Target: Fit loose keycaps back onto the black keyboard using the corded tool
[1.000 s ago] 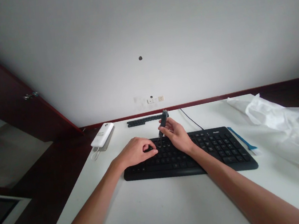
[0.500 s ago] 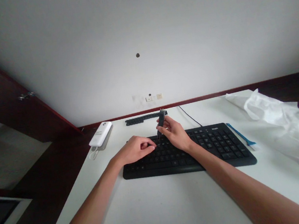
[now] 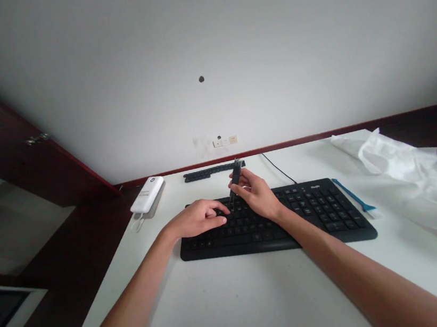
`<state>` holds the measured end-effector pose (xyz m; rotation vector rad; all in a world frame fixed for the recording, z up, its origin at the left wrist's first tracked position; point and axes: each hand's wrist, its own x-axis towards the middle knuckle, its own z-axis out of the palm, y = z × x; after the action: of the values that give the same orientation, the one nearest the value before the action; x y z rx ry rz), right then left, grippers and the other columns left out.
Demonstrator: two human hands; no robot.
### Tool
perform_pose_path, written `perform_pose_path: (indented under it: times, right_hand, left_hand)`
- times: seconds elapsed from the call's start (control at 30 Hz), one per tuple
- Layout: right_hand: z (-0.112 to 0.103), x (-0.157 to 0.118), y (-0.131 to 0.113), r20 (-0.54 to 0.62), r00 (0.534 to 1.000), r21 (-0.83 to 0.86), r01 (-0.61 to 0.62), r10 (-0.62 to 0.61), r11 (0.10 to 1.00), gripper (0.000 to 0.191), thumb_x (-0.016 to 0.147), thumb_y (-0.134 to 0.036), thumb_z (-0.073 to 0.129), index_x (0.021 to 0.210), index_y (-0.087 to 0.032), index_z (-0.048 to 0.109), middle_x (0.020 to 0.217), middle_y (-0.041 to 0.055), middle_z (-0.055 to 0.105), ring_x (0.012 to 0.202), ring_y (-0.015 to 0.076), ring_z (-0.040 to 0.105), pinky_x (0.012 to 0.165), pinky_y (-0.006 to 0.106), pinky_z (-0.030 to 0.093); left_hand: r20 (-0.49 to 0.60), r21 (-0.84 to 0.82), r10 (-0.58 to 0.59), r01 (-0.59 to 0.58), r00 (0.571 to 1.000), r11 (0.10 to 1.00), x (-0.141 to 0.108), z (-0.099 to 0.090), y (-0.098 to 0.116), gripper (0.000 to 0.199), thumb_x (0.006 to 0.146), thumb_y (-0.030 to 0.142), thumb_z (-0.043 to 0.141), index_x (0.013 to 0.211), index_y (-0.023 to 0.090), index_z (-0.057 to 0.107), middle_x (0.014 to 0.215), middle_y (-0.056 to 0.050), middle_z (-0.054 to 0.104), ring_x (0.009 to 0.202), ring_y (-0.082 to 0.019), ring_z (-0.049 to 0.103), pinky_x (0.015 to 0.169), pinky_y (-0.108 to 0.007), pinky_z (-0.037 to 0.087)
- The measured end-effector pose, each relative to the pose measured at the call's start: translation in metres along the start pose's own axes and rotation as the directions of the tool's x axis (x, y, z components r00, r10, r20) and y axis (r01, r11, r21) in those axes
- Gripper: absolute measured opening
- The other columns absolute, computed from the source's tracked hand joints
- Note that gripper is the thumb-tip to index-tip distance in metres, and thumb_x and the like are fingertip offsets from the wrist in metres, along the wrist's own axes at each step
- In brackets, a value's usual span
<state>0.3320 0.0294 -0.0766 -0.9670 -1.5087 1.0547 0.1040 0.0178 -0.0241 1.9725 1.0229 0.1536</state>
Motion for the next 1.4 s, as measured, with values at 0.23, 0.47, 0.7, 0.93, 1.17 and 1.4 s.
perform_pose_path:
  times: [0.23, 0.47, 0.7, 0.93, 1.17, 1.4]
  right_hand:
    - [0.0, -0.001, -0.003, 0.015, 1.0, -0.015, -0.008, 0.008, 1.0, 0.031, 0.093, -0.045, 0.066, 0.113, -0.022, 0.06, 0.106, 0.008, 0.072, 0.101, 0.0254, 0.068, 0.09, 0.042, 0.054]
    - [0.002, 0.0, -0.004, 0.018, 1.0, 0.01, -0.014, 0.014, 1.0, 0.035, 0.091, -0.047, 0.069, 0.112, -0.021, 0.06, 0.106, 0.009, 0.073, 0.102, 0.026, 0.069, 0.092, 0.043, 0.055]
    - [0.0, -0.001, -0.005, 0.077, 0.996, 0.038, -0.054, 0.051, 0.998, 0.037, 0.091, -0.047, 0.069, 0.115, -0.021, 0.058, 0.103, 0.01, 0.076, 0.104, 0.028, 0.072, 0.093, 0.044, 0.056]
    - [0.002, -0.003, -0.013, 0.098, 0.992, -0.004, -0.079, 0.079, 0.997, 0.029, 0.092, -0.045, 0.068, 0.105, -0.022, 0.057, 0.095, 0.0073, 0.076, 0.097, 0.0275, 0.073, 0.09, 0.043, 0.056]
    - [0.003, -0.007, -0.016, 0.209, 0.975, -0.093, -0.058, 0.076, 0.994, 0.024, 0.095, -0.045, 0.062, 0.101, -0.022, 0.06, 0.091, 0.0059, 0.075, 0.08, 0.0237, 0.071, 0.075, 0.039, 0.056]
    - [0.002, -0.01, -0.027, 0.32, 0.946, -0.305, 0.042, 0.061, 0.952, 0.022, 0.099, -0.042, 0.057, 0.1, -0.023, 0.066, 0.083, 0.0037, 0.074, 0.076, 0.0239, 0.069, 0.069, 0.037, 0.051]
  left_hand:
    - [0.029, -0.051, -0.01, 0.012, 1.0, 0.999, -0.001, -0.003, 0.004, 0.038, 0.089, 0.042, 0.065, 0.117, 0.017, 0.072, 0.058, 0.006, 0.05, 0.05, -0.008, 0.033, 0.052, -0.023, 0.024]
    - [0.059, -0.064, 0.01, -0.007, 0.998, 0.998, -0.003, -0.006, 0.0, 0.042, 0.088, 0.043, 0.067, 0.121, 0.017, 0.071, 0.055, 0.008, 0.045, 0.048, -0.008, 0.029, 0.05, -0.023, 0.021]
    - [0.089, -0.106, 0.035, -0.026, 0.995, 0.994, -0.001, -0.008, -0.006, 0.046, 0.088, 0.045, 0.068, 0.124, 0.016, 0.07, 0.055, 0.008, 0.044, 0.049, -0.008, 0.03, 0.051, -0.023, 0.022]
    - [0.005, -0.092, 0.037, -0.036, 0.999, 0.995, -0.001, -0.007, -0.008, 0.037, 0.092, 0.043, 0.063, 0.114, 0.016, 0.075, 0.057, 0.006, 0.048, 0.05, -0.008, 0.032, 0.053, -0.024, 0.024]
    - [-0.261, -0.032, 0.101, -0.113, 0.96, 0.993, 0.007, -0.006, -0.018, 0.026, 0.092, 0.037, 0.063, 0.098, 0.015, 0.076, 0.056, 0.007, 0.035, 0.053, -0.009, 0.029, 0.055, -0.027, 0.019]
    - [-0.244, 0.065, 0.094, -0.08, 0.965, 0.995, 0.009, 0.001, -0.018, 0.022, 0.084, 0.038, 0.073, 0.095, 0.02, 0.08, 0.06, 0.006, 0.041, 0.056, -0.01, 0.035, 0.054, -0.026, 0.023]
